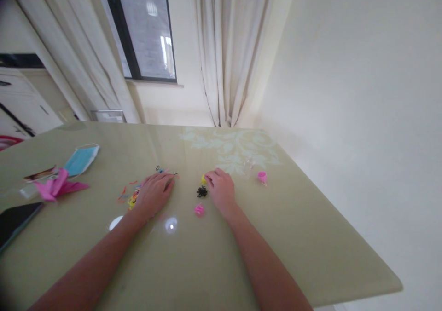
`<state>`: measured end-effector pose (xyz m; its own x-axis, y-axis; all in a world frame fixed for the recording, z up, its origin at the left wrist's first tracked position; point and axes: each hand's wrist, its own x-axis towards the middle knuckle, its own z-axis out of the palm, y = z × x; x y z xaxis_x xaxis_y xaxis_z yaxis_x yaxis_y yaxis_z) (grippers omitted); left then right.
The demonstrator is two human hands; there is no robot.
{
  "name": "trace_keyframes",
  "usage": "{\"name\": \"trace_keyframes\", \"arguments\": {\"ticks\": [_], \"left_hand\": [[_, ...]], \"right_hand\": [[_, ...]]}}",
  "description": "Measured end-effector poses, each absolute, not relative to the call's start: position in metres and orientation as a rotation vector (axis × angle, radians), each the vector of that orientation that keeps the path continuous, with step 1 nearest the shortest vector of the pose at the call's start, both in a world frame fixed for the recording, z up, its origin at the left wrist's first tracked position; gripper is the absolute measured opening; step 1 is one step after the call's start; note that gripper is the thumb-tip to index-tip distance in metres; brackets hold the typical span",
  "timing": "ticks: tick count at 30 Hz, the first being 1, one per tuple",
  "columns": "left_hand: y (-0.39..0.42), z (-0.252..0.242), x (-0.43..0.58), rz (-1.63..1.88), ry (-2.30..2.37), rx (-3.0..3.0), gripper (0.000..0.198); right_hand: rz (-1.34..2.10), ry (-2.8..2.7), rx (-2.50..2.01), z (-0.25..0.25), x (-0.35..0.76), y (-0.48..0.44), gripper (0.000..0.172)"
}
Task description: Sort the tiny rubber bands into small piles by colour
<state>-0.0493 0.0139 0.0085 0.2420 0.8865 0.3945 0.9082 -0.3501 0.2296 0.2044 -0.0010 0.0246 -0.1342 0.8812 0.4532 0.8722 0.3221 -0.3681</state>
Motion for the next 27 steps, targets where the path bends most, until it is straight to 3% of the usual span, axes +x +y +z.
{"name": "trace_keyframes", "arguments": {"ticks": [8, 18, 27], "left_hand": [[0.006, 0.024, -0.051, -0.891, -1.818, -2.346, 0.024], [-0.026, 0.054, -0.023, -1.932, -1.781, -2.589, 0.02], [-0.046, 0.06, -0.011, -1.981, -1.655, -2.791, 0.013]], "right_hand": [[-0.091, -1.898, -1.494, 0.022, 0.212, -0.004, 0.029], [0.337, -1.714, -1.11, 0.053, 0.194, -0.046, 0.021], [0.398, -1.743, -0.954, 0.061, 0.184, -0.065, 0.013]]}}
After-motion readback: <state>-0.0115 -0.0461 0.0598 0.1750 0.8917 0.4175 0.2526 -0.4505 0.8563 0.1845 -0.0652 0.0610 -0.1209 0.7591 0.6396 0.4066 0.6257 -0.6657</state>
